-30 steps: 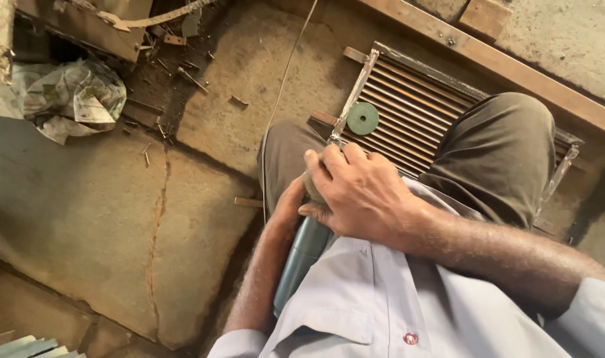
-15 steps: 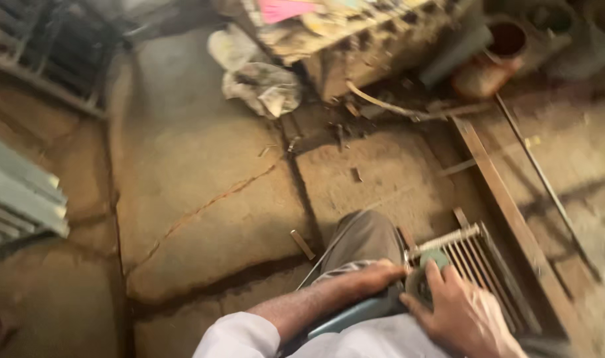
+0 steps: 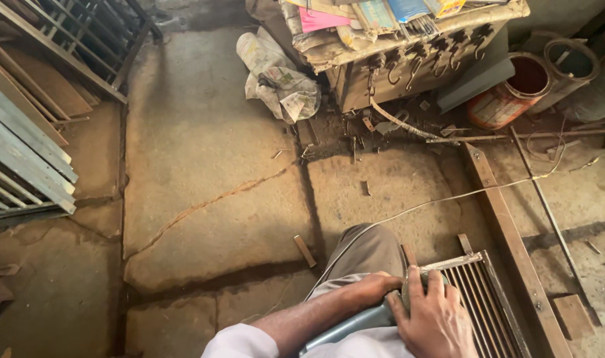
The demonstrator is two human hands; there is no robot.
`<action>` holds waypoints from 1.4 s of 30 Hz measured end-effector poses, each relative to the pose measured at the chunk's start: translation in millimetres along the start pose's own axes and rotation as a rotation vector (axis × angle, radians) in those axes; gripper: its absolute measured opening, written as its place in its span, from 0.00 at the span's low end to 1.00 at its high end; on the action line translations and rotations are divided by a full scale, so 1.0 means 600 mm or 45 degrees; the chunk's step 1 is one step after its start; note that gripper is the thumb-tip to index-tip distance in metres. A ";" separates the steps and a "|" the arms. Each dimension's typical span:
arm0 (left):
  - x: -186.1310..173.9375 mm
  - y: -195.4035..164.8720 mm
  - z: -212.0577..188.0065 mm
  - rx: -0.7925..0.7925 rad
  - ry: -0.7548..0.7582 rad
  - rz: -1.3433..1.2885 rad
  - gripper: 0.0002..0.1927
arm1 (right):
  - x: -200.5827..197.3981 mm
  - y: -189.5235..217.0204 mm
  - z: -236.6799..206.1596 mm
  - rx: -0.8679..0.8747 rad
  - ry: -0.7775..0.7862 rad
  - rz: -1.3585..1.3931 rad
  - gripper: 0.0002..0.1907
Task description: The person sits on the floor and uses an angle grinder to grind the edges of a metal louvre grille, producing sparks as they work along the frame. They reposition the grille and the power cord between grinding passes, then handle a grinding disc at the end.
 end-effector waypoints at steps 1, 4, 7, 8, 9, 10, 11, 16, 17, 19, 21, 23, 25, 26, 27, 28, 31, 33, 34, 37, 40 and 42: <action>0.003 0.014 0.001 -0.077 -0.019 -0.116 0.19 | -0.007 0.001 0.001 0.016 -0.102 0.031 0.39; 0.024 0.057 -0.006 -0.358 -0.070 -0.495 0.15 | -0.007 -0.003 0.003 -0.074 -0.169 0.167 0.34; 0.044 0.080 -0.008 -0.347 -0.056 -0.451 0.13 | -0.011 -0.015 -0.010 -0.154 -0.196 0.201 0.33; 0.048 0.066 -0.003 -0.106 -0.033 -0.136 0.13 | -0.015 -0.019 -0.015 -0.167 -0.208 0.188 0.34; 0.055 0.052 -0.001 0.138 -0.011 0.184 0.14 | -0.021 -0.023 -0.019 -0.181 -0.226 0.179 0.34; 0.065 0.069 -0.001 0.114 0.021 0.008 0.14 | -0.028 -0.026 -0.025 -0.187 -0.239 0.171 0.34; 0.081 0.084 -0.001 0.087 0.051 -0.177 0.13 | -0.026 -0.024 -0.033 -0.290 -0.120 0.182 0.33; 0.093 0.092 0.018 0.120 0.062 -0.024 0.13 | -0.068 -0.010 -0.055 -0.865 -0.109 0.341 0.28; 0.082 0.084 0.027 0.101 0.084 -0.240 0.13 | -0.073 -0.015 -0.060 -0.875 -0.147 0.294 0.31; 0.042 0.001 0.006 0.598 0.042 0.098 0.19 | -0.080 -0.030 -0.068 -0.868 -0.220 0.207 0.35; 0.005 0.070 -0.014 -0.501 0.020 -0.447 0.17 | -0.093 -0.056 -0.077 -0.802 -0.294 0.221 0.37; -0.022 0.008 -0.020 -0.356 0.026 -0.600 0.17 | -0.102 -0.089 -0.080 -0.572 -0.290 0.403 0.34; -0.034 -0.029 -0.021 -0.368 -0.015 -0.626 0.19 | -0.096 -0.118 -0.072 -0.254 -0.219 0.628 0.24; -0.036 -0.041 -0.027 -0.408 -0.028 -0.632 0.20 | -0.092 -0.108 -0.070 -0.229 -0.194 0.598 0.22; -0.038 -0.049 -0.029 -0.439 -0.043 -0.630 0.20 | -0.088 -0.097 -0.064 -0.210 -0.181 0.564 0.20; -0.039 -0.052 -0.031 -0.488 -0.054 -0.646 0.20 | -0.086 -0.086 -0.057 -0.190 -0.177 0.527 0.19; -0.032 -0.048 -0.036 -0.598 -0.048 -0.702 0.21 | -0.096 -0.042 -0.052 -0.372 -0.303 0.516 0.19; -0.028 -0.042 -0.039 -0.614 -0.020 -0.755 0.22 | -0.105 -0.037 -0.049 -0.441 -0.353 0.558 0.24; -0.029 -0.041 -0.038 -0.581 -0.014 -0.722 0.22 | -0.109 -0.034 -0.049 -0.479 -0.380 0.577 0.27; -0.030 -0.038 -0.037 -0.527 0.001 -0.662 0.23 | -0.069 -0.058 -0.029 -0.137 -0.034 0.487 0.23; -0.030 -0.033 -0.040 -0.564 0.004 -0.708 0.24 | -0.103 -0.036 -0.037 -0.462 -0.268 0.640 0.29; -0.031 -0.033 -0.042 -0.574 -0.009 -0.778 0.23 | -0.087 -0.051 -0.028 -0.249 -0.151 0.545 0.24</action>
Point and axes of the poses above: each hand's wrist, its own z-axis towards the middle knuckle, its own x-axis out of the palm, y = z × x, the point moved 8 cm from there along z, towards the middle knuckle, and after that the axes turned 3 degrees about y, right-handed, at the moved point
